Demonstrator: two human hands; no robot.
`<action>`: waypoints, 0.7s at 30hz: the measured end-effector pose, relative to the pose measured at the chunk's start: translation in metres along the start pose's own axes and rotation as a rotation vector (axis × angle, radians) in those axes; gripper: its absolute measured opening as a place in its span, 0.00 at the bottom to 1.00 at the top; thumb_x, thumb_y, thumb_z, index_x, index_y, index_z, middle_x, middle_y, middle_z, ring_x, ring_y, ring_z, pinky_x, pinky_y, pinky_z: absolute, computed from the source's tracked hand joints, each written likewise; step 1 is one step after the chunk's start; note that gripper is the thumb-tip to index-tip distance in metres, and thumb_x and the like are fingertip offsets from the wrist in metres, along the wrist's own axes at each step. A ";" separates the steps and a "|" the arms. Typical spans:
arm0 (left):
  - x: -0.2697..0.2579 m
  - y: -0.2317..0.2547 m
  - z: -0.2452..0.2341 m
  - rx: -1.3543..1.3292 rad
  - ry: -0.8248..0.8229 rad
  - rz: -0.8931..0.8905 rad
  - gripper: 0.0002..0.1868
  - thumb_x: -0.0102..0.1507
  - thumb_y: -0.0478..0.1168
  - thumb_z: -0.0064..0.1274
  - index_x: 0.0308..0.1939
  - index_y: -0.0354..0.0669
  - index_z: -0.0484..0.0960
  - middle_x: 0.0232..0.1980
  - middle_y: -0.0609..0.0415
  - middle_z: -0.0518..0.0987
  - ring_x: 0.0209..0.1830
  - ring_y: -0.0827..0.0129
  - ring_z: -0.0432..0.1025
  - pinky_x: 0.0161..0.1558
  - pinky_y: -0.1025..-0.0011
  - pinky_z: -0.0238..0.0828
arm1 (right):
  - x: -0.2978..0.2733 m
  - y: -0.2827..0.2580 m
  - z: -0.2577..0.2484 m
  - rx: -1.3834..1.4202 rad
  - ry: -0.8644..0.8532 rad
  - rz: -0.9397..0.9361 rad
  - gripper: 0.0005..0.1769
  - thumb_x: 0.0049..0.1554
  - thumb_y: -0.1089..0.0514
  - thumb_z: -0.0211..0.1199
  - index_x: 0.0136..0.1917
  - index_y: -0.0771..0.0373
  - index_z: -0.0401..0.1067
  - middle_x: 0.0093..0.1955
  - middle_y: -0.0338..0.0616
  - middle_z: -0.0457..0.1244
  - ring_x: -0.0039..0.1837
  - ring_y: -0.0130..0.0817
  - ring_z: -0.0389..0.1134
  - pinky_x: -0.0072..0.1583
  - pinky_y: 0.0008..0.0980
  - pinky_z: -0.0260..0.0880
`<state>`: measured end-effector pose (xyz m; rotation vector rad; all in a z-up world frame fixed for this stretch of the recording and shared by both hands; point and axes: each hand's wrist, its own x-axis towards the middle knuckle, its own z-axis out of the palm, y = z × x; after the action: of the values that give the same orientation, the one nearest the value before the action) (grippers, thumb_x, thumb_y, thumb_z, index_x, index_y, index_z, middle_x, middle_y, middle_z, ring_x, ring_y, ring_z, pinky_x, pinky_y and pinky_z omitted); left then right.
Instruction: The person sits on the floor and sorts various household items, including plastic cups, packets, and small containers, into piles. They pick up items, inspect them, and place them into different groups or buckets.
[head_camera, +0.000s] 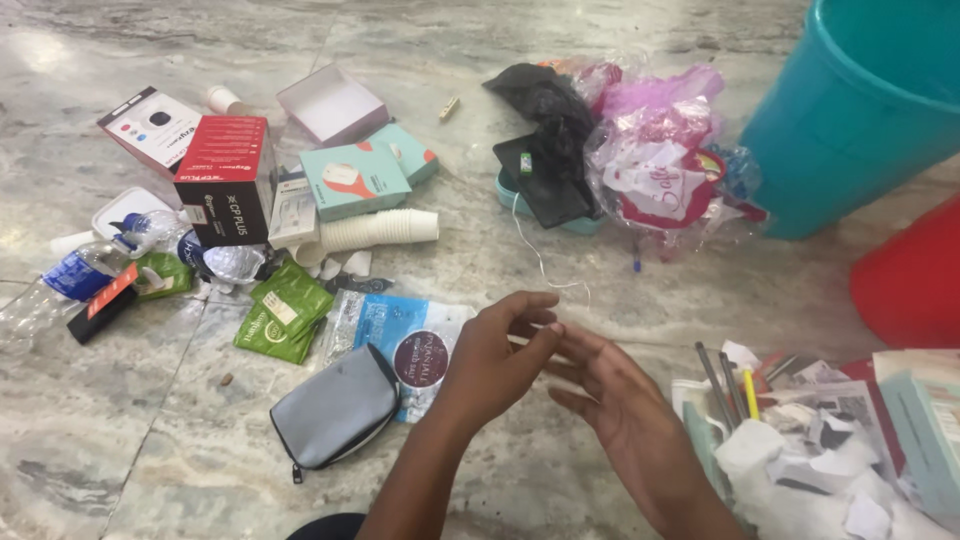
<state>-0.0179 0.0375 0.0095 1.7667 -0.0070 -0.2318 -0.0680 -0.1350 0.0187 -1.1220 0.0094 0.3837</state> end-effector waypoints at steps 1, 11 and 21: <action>-0.001 0.000 -0.006 0.041 -0.006 0.055 0.21 0.62 0.42 0.56 0.59 0.42 0.81 0.49 0.48 0.86 0.44 0.64 0.82 0.40 0.68 0.81 | 0.000 0.004 0.000 -0.136 0.062 0.059 0.30 0.62 0.48 0.47 0.73 0.66 0.64 0.72 0.49 0.63 0.71 0.40 0.65 0.69 0.43 0.63; -0.005 -0.021 -0.115 0.451 0.109 -0.140 0.22 0.54 0.39 0.65 0.53 0.47 0.83 0.43 0.53 0.86 0.37 0.65 0.82 0.38 0.66 0.79 | 0.009 0.031 -0.015 -0.438 0.175 0.267 0.21 0.59 0.55 0.56 0.63 0.64 0.75 0.56 0.48 0.73 0.55 0.38 0.75 0.60 0.37 0.74; -0.008 -0.060 -0.139 0.681 0.175 -0.358 0.29 0.43 0.36 0.76 0.49 0.48 0.85 0.45 0.51 0.86 0.44 0.62 0.81 0.46 0.66 0.77 | 0.007 0.040 -0.003 -0.515 0.150 0.344 0.22 0.56 0.58 0.60 0.64 0.62 0.74 0.57 0.45 0.74 0.58 0.35 0.75 0.62 0.34 0.72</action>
<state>-0.0106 0.1856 -0.0210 2.4581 0.4017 -0.3603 -0.0736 -0.1204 -0.0190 -1.6644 0.2506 0.6294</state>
